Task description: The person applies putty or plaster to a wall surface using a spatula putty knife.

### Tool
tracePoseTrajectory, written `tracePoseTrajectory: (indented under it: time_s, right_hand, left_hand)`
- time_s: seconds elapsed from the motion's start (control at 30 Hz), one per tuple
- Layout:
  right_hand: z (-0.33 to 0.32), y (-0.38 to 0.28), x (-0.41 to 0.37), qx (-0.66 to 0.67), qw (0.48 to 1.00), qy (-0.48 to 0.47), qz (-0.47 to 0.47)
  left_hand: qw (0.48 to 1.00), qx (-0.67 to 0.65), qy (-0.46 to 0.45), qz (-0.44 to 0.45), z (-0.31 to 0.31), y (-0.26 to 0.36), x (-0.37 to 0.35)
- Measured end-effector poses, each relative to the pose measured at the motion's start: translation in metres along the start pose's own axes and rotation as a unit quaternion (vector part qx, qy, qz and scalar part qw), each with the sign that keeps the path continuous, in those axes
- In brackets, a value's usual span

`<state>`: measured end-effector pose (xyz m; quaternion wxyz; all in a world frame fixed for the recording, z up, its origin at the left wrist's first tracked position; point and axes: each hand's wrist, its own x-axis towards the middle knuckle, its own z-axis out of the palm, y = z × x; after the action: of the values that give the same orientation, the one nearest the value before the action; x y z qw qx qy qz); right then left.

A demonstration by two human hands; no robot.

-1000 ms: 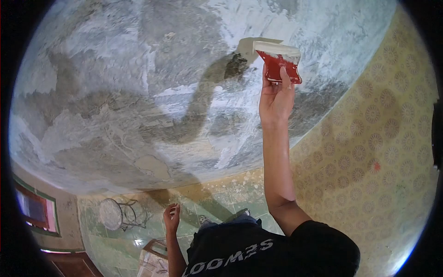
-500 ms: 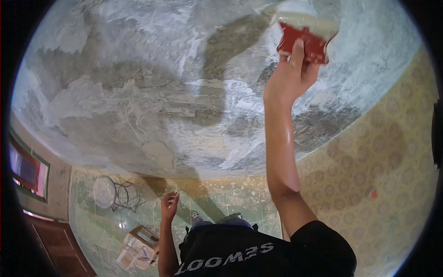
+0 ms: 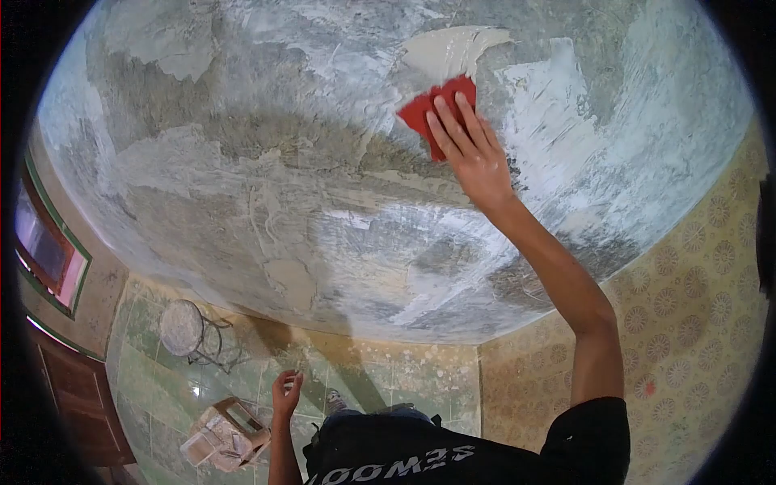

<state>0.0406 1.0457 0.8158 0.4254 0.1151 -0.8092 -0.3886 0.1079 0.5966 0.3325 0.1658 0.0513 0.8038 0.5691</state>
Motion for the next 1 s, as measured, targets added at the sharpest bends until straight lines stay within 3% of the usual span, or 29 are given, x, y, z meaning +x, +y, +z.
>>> tracePoseTrajectory:
  time_s: [0.07, 0.43, 0.5, 0.57, 0.7, 0.83, 0.93, 1.0]
  right_hand:
    - [-0.012, 0.002, -0.012, 0.015, 0.999, -0.049, -0.017]
    - [-0.038, 0.053, -0.086, -0.017, 0.995, -0.089, -0.049]
    - [-0.040, 0.058, -0.101, 0.011, 0.993, -0.113, -0.012]
    - [-0.031, 0.044, -0.118, 0.037, 0.995, -0.080, 0.046]
    - [-0.010, -0.018, -0.145, 0.076, 0.979, -0.046, 0.184]
    - [-0.023, -0.079, -0.149, 0.210, 0.923, -0.031, 0.322]
    - [-0.040, -0.091, -0.142, 0.273, 0.891, -0.004, 0.362]
    - [-0.052, -0.081, -0.128, 0.362, 0.832, 0.089, 0.410]
  left_hand:
    - [1.000, 0.000, -0.001, -0.003, -0.007, -0.001, -0.006]
    - [0.999, 0.014, 0.028, 0.023, -0.019, 0.005, 0.001]
    - [0.999, 0.006, 0.015, 0.030, -0.018, 0.009, 0.002]
    - [0.999, -0.005, 0.004, 0.041, -0.014, 0.008, 0.008]
    - [0.999, 0.003, -0.001, 0.032, -0.004, 0.015, 0.009]
    - [0.999, -0.016, 0.015, 0.035, 0.002, 0.016, -0.005]
    - [0.998, -0.007, 0.038, 0.039, 0.001, 0.018, -0.023]
    - [0.998, 0.006, 0.051, 0.038, -0.002, 0.012, -0.040]
